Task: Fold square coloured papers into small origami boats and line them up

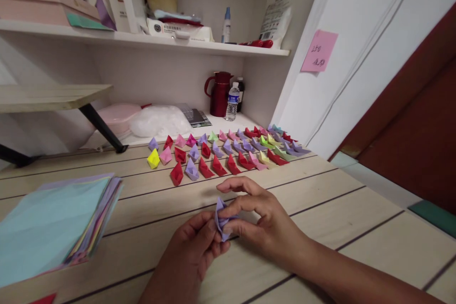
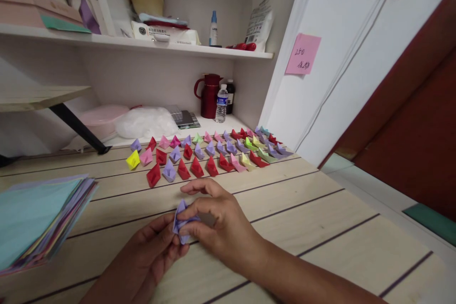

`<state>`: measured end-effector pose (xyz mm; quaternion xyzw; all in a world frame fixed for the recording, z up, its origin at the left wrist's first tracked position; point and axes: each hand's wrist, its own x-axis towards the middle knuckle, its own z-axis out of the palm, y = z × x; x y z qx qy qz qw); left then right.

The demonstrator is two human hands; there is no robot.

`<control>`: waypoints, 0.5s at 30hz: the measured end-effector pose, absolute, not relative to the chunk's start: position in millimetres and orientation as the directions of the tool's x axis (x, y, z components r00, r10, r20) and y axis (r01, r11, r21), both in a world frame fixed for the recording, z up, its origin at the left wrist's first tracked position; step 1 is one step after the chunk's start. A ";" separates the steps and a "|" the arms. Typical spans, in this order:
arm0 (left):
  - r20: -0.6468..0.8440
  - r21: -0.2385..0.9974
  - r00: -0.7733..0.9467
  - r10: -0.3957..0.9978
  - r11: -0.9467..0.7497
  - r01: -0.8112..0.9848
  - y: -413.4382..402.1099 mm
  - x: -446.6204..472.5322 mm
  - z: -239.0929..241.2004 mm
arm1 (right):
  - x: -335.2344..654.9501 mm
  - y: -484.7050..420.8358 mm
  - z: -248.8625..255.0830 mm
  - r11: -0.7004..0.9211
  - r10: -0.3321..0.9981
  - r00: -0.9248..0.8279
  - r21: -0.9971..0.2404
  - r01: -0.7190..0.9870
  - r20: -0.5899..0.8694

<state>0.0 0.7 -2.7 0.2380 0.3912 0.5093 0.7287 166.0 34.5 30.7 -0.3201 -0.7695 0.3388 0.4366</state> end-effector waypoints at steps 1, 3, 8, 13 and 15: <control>-0.326 0.746 0.177 0.929 0.367 -0.556 0.4 0.0 -2.4 | 165.9 34.2 31.0 0.567 0.786 -0.415 -0.802 0.190 0.458; -0.318 0.749 0.189 0.929 0.368 -0.550 -0.1 -0.1 -2.3 | 166.0 34.0 31.7 0.565 0.784 -0.421 -0.806 0.179 0.456; -0.307 0.749 0.193 0.932 0.362 -0.555 -0.6 -1.0 -4.0 | 169.1 35.6 33.4 0.584 0.768 -0.450 -0.787 0.199 0.456; -0.324 0.763 0.191 0.927 0.375 -0.527 0.6 -3.4 -5.5 | 172.1 37.5 35.3 0.648 0.736 -0.476 -0.704 0.289 0.482; -0.323 0.768 0.200 0.925 0.380 -0.516 0.6 -3.7 -5.5 | 172.5 37.4 35.6 0.674 0.718 -0.490 -0.670 0.311 0.494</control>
